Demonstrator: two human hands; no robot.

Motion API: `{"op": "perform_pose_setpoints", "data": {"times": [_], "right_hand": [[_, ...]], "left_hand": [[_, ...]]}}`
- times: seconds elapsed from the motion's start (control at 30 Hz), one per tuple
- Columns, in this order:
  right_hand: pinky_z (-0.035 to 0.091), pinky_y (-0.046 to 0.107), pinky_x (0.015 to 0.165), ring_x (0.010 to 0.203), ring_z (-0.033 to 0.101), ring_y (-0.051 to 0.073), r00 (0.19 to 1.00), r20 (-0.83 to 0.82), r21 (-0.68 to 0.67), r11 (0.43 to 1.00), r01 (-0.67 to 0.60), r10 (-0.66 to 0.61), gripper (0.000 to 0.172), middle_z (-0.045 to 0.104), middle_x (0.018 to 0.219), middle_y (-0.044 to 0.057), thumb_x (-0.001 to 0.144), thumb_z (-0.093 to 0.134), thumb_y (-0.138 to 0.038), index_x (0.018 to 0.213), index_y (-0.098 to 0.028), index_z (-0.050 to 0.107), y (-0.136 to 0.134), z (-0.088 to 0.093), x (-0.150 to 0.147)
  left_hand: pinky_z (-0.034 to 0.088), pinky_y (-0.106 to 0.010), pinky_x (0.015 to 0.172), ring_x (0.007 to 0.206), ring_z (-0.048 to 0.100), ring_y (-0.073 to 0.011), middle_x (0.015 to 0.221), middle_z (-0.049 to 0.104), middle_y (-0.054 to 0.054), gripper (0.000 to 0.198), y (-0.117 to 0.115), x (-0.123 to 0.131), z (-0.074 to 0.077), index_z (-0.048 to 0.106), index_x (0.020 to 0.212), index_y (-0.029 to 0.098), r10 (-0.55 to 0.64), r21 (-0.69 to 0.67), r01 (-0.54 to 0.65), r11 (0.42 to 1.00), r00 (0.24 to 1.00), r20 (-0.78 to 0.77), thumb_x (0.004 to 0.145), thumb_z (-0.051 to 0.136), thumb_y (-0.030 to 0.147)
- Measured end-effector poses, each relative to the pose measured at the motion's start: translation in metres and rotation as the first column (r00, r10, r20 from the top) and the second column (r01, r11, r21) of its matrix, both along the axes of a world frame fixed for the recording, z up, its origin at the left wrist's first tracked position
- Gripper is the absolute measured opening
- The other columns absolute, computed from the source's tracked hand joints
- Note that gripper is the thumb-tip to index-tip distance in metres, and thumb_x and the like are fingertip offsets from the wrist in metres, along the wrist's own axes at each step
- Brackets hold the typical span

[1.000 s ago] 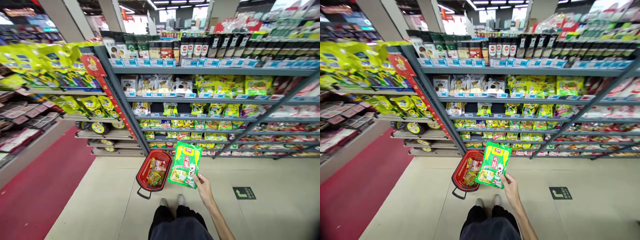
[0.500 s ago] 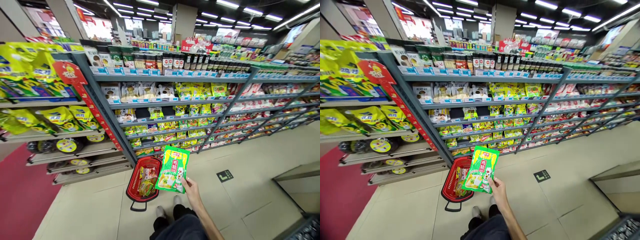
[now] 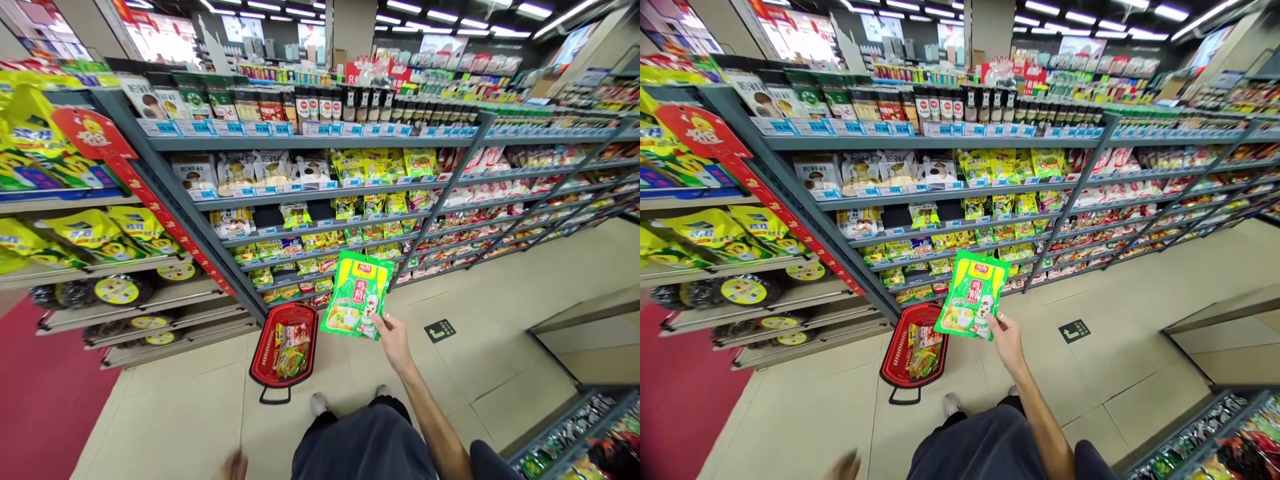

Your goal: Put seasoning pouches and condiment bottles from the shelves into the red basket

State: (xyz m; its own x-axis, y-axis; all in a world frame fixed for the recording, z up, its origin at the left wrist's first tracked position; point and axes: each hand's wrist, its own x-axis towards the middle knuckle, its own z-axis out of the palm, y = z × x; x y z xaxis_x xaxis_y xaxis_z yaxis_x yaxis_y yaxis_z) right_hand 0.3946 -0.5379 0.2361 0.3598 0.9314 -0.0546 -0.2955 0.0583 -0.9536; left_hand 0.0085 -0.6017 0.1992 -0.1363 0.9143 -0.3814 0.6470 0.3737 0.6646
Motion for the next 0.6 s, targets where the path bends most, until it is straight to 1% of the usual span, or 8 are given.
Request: {"op": "perform_pose_setpoints", "data": {"times": [0.07,0.13,0.23,0.3,0.37,0.43,0.53,0.6], "right_hand": [[0.062,0.037,0.077,0.088,0.072,0.025,1.0,-0.015,0.032,0.999,0.01,-0.009,0.044,0.079,0.097,0.006,0.076,0.08,-0.056,0.102,-0.021,0.078,0.0,0.001,0.017],[0.062,0.037,0.078,0.09,0.072,0.025,0.999,-0.033,0.06,0.998,0.001,0.001,0.044,0.079,0.099,0.005,0.077,0.08,-0.055,0.104,-0.02,0.078,-0.004,0.001,0.036],[0.062,0.038,0.076,0.089,0.072,0.026,0.995,-0.074,0.063,0.996,-0.07,0.074,0.043,0.08,0.097,0.005,0.078,0.078,-0.056,0.103,-0.02,0.079,-0.018,0.001,0.071],[0.063,0.037,0.075,0.085,0.073,0.025,0.986,-0.113,0.061,0.992,-0.115,0.121,0.041,0.08,0.096,0.005,0.079,0.077,-0.056,0.101,-0.021,0.079,-0.031,-0.003,0.099],[0.063,0.037,0.075,0.082,0.073,0.023,0.977,-0.146,0.062,0.987,-0.15,0.158,0.038,0.08,0.096,0.004,0.081,0.077,-0.054,0.101,-0.021,0.08,-0.044,-0.01,0.129],[0.063,0.037,0.076,0.083,0.073,0.024,0.969,-0.155,0.056,0.981,-0.184,0.19,0.038,0.08,0.097,0.005,0.082,0.076,-0.053,0.103,-0.021,0.08,-0.058,-0.021,0.162],[0.064,0.04,0.077,0.085,0.073,0.026,0.959,-0.161,0.016,0.972,-0.235,0.234,0.045,0.08,0.096,0.006,0.079,0.078,-0.057,0.106,-0.021,0.079,-0.076,-0.038,0.21],[0.064,0.042,0.075,0.083,0.074,0.028,0.949,-0.185,-0.017,0.964,-0.265,0.257,0.051,0.08,0.095,0.006,0.075,0.08,-0.06,0.107,-0.02,0.079,-0.084,-0.048,0.238]], "left_hand": [[0.05,-0.052,0.108,0.124,0.063,-0.0336,0.119,0.074,-0.011,0.042,0.024,0.038,0.004,0.07,0.109,0.022,0.029,0.087,-0.04,0.995,0.992,0.125,0.088,0.063,0.059],[0.047,-0.049,0.112,0.128,0.062,-0.0342,0.126,0.073,-0.013,0.057,0.05,0.09,0.021,0.069,0.117,0.02,-0.031,0.204,-0.046,0.978,0.933,0.359,0.084,0.062,0.066],[0.053,-0.044,0.105,0.122,0.066,-0.032,0.133,0.069,-0.017,0.066,0.077,0.181,0.054,0.067,0.126,0.017,-0.121,0.184,0.011,0.983,0.791,0.6,0.085,0.061,0.068],[0.055,-0.042,0.1,0.119,0.068,-0.0309,0.133,0.069,-0.018,0.066,0.08,0.242,0.065,0.067,0.127,0.016,-0.122,0.142,0.034,0.989,0.731,0.671,0.087,0.06,0.068],[0.056,-0.04,0.098,0.117,0.069,-0.0296,0.13,0.071,-0.017,0.063,0.073,0.295,0.062,0.068,0.127,0.017,-0.133,0.115,0.073,0.991,0.703,0.699,0.087,0.061,0.066],[0.057,-0.038,0.096,0.114,0.07,-0.0287,0.126,0.073,-0.014,0.059,0.06,0.341,0.049,0.068,0.127,0.018,-0.161,0.104,0.124,0.987,0.676,0.72,0.086,0.068,0.06],[0.058,-0.039,0.093,0.109,0.071,-0.0296,0.118,0.076,-0.012,0.058,0.036,0.397,0.028,0.069,0.124,0.018,-0.182,0.1,0.161,0.982,0.647,0.74,0.08,0.078,0.053],[0.059,-0.041,0.092,0.107,0.072,-0.0308,0.113,0.078,-0.012,0.056,0.024,0.427,0.02,0.072,0.12,0.016,-0.167,0.094,0.146,0.985,0.65,0.742,0.078,0.08,0.052]]}}
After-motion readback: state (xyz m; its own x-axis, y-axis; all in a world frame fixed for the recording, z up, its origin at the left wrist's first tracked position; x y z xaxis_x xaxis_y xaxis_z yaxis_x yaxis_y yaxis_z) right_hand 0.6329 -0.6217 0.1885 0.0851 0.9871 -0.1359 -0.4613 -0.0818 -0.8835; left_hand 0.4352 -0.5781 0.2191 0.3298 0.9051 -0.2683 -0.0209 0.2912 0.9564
